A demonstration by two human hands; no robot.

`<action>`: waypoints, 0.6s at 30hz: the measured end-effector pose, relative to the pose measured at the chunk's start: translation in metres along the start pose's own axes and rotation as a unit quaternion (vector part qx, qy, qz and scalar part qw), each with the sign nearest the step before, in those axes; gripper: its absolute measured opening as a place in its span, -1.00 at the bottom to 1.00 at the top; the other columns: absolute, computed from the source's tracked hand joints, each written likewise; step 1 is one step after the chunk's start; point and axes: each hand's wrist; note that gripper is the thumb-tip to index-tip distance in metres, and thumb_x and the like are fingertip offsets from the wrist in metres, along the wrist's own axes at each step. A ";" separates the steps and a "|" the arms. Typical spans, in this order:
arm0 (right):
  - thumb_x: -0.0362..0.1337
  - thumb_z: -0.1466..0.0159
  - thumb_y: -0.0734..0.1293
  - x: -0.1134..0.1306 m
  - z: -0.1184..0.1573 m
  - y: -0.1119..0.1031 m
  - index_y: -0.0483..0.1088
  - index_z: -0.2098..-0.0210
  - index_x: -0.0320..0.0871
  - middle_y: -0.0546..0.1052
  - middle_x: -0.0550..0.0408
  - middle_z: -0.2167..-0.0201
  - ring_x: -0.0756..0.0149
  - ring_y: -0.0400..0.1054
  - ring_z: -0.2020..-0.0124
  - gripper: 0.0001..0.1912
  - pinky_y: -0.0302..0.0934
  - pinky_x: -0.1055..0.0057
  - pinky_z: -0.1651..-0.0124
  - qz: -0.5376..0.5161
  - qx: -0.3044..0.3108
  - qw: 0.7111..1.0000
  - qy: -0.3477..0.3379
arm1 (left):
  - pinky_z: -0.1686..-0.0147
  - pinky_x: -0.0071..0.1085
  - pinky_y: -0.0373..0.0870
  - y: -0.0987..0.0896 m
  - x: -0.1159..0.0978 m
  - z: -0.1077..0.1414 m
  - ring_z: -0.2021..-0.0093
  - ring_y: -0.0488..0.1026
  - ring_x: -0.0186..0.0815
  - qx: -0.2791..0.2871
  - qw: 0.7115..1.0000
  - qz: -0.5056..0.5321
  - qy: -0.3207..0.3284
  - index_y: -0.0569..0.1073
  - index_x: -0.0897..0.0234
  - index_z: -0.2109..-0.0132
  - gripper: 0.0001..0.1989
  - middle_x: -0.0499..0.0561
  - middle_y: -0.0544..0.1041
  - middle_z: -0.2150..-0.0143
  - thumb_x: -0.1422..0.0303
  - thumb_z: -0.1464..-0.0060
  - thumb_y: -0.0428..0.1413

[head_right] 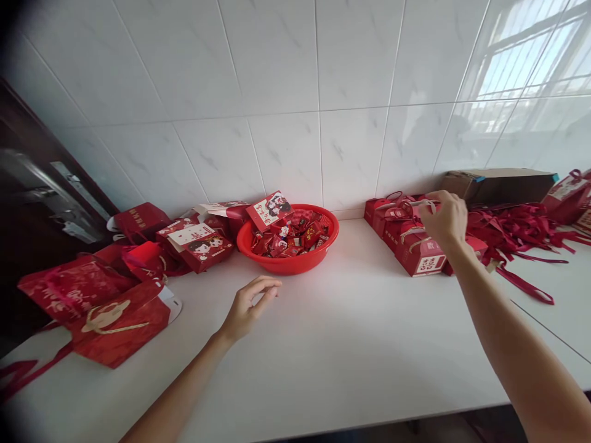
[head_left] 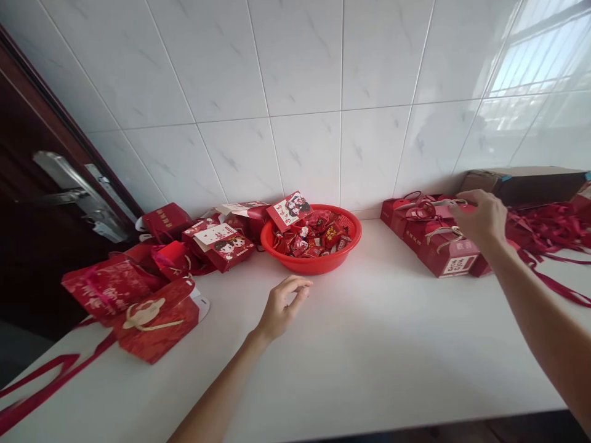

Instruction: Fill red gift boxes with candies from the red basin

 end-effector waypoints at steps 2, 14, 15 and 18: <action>-0.35 -0.22 0.33 0.030 0.026 -0.002 0.50 0.24 -0.16 0.59 -0.18 0.18 0.11 0.43 0.12 -0.87 0.23 0.20 0.00 -0.115 0.063 0.990 -0.052 | 0.12 -0.34 0.52 -0.009 0.000 -0.003 0.21 0.56 -0.26 -0.024 1.000 -0.010 0.002 0.58 0.23 0.17 -0.77 0.07 0.60 0.16 0.22 -0.24 0.08; -0.37 -0.28 0.26 0.129 0.238 0.029 0.45 0.32 -0.12 0.50 0.13 0.56 0.34 0.32 0.49 -0.88 0.24 0.33 0.21 -0.333 0.473 0.707 -0.408 | -0.02 -0.23 0.50 -0.137 -0.006 0.007 0.07 0.56 -0.15 -0.266 0.956 -0.115 -0.042 0.58 0.23 0.21 -0.74 0.05 0.62 0.13 0.15 -0.06 0.21; -0.38 -0.27 0.27 0.130 0.247 0.033 0.44 0.33 -0.11 0.48 0.15 0.57 0.35 0.31 0.51 -0.89 0.23 0.34 0.21 -0.334 0.483 0.698 -0.410 | -0.02 -0.22 0.51 -0.150 -0.007 0.010 0.07 0.56 -0.16 -0.293 0.947 -0.116 -0.061 0.58 0.23 0.19 -0.74 0.03 0.62 0.12 0.16 -0.05 0.22; -0.39 -0.23 0.28 0.131 0.266 0.041 0.42 0.35 -0.10 0.49 0.18 0.56 0.36 0.32 0.52 -0.91 0.23 0.35 0.21 -0.341 0.512 0.678 -0.403 | -0.03 -0.18 0.51 -0.189 -0.006 0.013 0.11 0.56 -0.21 -0.387 0.905 -0.122 -0.124 0.58 0.27 0.15 -0.75 -0.03 0.65 0.12 0.27 -0.01 0.24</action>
Point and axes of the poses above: each hand's wrist, its own z-axis away from the middle knuckle, its own y-axis out of the palm, x = y × z
